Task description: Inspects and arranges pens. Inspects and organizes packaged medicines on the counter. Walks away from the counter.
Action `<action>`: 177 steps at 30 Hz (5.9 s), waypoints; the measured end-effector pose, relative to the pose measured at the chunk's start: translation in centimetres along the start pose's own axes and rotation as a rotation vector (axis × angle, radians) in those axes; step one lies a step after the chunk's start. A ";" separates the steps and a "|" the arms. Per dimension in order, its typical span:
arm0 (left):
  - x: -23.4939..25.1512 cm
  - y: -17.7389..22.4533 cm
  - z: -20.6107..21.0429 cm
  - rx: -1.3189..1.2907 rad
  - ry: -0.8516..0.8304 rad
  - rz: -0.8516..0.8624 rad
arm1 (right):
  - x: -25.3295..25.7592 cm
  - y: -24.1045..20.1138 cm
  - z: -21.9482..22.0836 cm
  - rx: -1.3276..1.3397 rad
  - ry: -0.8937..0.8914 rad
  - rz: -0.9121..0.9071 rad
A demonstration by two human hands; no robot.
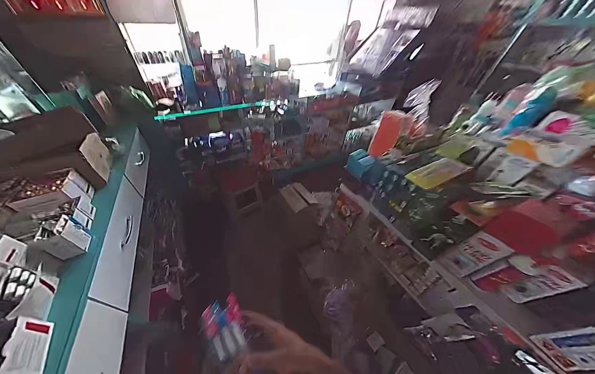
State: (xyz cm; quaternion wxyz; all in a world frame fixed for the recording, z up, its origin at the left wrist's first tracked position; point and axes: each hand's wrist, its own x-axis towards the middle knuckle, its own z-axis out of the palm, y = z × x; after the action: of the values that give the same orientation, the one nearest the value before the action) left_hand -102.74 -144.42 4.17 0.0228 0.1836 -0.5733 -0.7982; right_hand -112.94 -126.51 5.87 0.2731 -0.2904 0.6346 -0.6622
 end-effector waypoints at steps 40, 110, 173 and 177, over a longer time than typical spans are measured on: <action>126.0 23.1 58.9 -0.296 -0.824 -0.630 | 73.9 -4.7 -97.0 -0.311 1.192 0.062; 172.9 8.2 157.4 -0.639 -0.340 0.046 | 74.0 -9.8 -224.3 0.340 -0.060 0.138; 173.9 10.8 156.2 -0.399 0.291 0.227 | 74.2 -9.7 -223.2 -0.308 -0.085 0.103; 173.6 12.8 153.0 -0.337 0.377 0.216 | 71.9 -9.6 -227.7 -0.006 -0.336 0.193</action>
State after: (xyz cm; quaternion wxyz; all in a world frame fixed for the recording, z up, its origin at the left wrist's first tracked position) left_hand -315.54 -52.90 11.77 0.2442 0.2604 -0.4341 -0.8271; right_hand -328.42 -23.31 12.23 0.4367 -0.3355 0.6068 -0.5732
